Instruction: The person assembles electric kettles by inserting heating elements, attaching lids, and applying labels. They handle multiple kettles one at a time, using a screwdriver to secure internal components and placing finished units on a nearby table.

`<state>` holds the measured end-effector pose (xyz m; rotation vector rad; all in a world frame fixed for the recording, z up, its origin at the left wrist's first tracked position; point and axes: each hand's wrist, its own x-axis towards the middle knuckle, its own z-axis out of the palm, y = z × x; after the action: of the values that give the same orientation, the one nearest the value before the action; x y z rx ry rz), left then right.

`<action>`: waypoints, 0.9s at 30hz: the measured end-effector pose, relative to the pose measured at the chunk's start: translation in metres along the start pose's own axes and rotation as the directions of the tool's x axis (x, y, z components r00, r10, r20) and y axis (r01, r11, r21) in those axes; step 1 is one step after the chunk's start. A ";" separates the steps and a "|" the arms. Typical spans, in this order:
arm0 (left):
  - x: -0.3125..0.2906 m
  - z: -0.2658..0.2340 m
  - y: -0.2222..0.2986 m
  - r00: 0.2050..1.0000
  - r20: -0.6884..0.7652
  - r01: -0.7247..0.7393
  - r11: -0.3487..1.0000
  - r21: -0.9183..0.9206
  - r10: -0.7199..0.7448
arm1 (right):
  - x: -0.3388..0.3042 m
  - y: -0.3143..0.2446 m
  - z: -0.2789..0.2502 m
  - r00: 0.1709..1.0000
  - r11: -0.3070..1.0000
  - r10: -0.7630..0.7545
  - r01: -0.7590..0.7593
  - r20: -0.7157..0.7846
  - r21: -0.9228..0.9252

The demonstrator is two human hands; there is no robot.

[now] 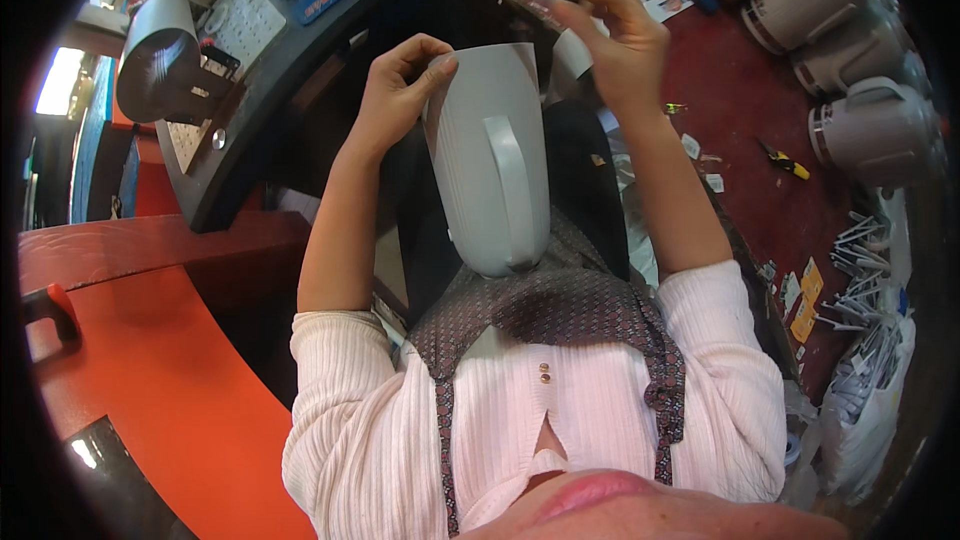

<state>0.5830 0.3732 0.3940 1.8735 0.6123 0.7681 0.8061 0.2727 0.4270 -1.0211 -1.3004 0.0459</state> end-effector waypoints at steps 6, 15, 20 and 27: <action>-0.011 0.002 -0.001 0.998 -0.053 -0.041 0.995 -0.088 0.036 | -0.063 -0.017 0.011 0.684 0.598 0.669 -0.727 0.290 0.337; -0.003 0.015 0.004 0.994 -0.073 -0.105 0.949 -0.296 0.087 | -0.053 -0.013 0.013 0.729 0.678 0.662 -0.681 0.175 0.274; -0.002 0.016 0.005 0.996 -0.075 -0.063 0.939 -0.338 0.040 | -0.057 -0.012 0.014 0.766 0.715 0.632 -0.636 0.120 0.289; -0.001 0.021 0.011 0.992 -0.115 -0.066 0.994 -0.091 0.056 | -0.058 -0.011 0.016 0.887 0.885 0.455 -0.460 0.078 0.068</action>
<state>0.5985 0.3554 0.3972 1.7780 0.5811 0.9324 0.7692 0.2437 0.3883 -1.2427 -1.0744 0.4938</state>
